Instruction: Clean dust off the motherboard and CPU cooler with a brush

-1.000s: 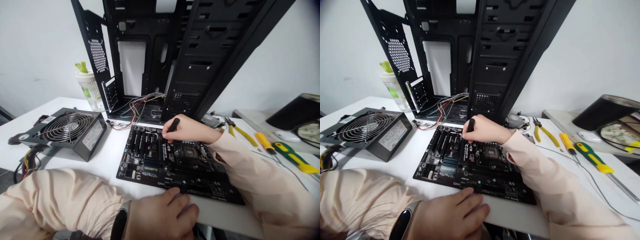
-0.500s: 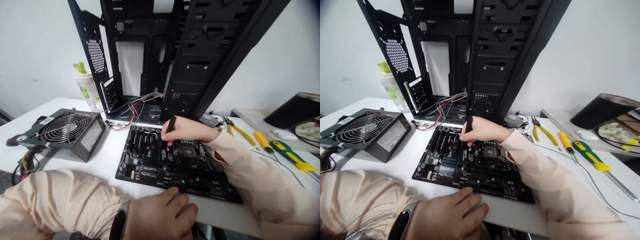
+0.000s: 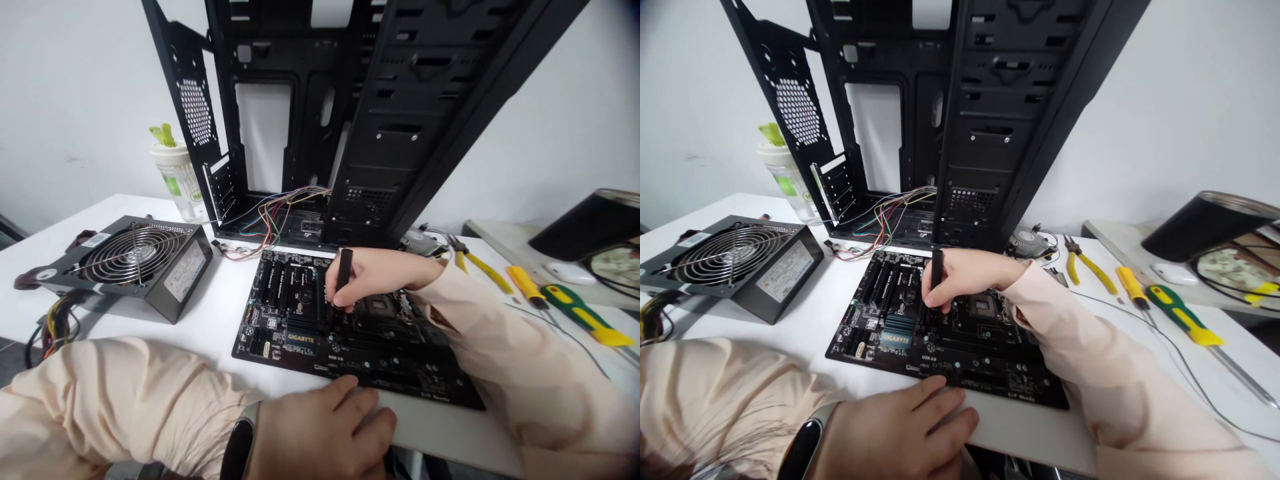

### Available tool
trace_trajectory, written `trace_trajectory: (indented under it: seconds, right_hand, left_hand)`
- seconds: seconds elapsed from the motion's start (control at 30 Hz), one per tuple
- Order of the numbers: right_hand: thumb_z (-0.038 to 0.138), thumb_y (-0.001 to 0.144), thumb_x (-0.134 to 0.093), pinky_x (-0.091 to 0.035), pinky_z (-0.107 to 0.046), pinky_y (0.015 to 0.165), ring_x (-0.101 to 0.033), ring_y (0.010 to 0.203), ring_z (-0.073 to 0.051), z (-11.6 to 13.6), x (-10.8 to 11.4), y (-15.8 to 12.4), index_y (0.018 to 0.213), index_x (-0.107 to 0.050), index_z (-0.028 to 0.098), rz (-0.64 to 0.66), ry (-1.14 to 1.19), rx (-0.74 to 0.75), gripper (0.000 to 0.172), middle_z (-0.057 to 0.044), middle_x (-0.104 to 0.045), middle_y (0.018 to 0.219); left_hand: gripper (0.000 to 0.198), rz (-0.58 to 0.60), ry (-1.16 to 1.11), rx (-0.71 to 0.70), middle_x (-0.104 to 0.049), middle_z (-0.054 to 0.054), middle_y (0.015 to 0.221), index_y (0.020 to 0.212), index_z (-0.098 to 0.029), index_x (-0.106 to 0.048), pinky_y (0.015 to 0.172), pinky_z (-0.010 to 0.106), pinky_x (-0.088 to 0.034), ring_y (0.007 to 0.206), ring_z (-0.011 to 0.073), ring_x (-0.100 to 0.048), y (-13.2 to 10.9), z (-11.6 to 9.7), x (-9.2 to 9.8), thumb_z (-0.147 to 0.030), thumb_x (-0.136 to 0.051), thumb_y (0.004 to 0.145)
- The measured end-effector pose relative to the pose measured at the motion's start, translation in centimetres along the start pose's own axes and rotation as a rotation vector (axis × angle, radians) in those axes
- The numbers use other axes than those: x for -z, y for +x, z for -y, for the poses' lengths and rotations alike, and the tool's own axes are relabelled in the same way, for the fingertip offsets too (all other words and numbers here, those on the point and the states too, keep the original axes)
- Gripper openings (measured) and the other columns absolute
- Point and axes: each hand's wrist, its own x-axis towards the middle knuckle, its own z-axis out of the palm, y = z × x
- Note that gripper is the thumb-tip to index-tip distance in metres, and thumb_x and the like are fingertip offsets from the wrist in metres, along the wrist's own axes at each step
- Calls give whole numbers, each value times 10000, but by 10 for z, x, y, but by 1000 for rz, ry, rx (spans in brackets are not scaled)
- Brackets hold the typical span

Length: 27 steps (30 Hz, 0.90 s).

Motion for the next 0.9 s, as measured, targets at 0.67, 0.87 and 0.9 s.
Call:
trace_trajectory:
  seconds: [0.67,0.87,0.9]
  right_hand:
    - [250,638,-720,-503,-189,531,-633,541,-93,-7,1,6,743,-619,113,-266,207,-57,200,26,-616,660]
    - [211,663,-683,-481,-167,507,-606,517,-75,-3,2,1,701,-618,112,-284,121,-58,124,29,-607,613]
    - [207,666,-678,-480,-164,506,-604,518,-73,-3,3,1,696,-618,113,-289,115,-62,116,29,-606,611]
  left_hand:
    - [276,-32,1,-49,-671,-18,978,986,-130,-645,911,273,-459,929,135,-601,3,3,4,-242,-394,963]
    - [272,-25,-3,-51,-667,-7,980,990,-116,-641,903,279,-468,937,141,-602,3,3,4,-257,-411,958]
    - [274,-21,2,-57,-667,-6,995,991,-119,-640,905,281,-469,941,141,-603,3,2,4,-260,-406,961]
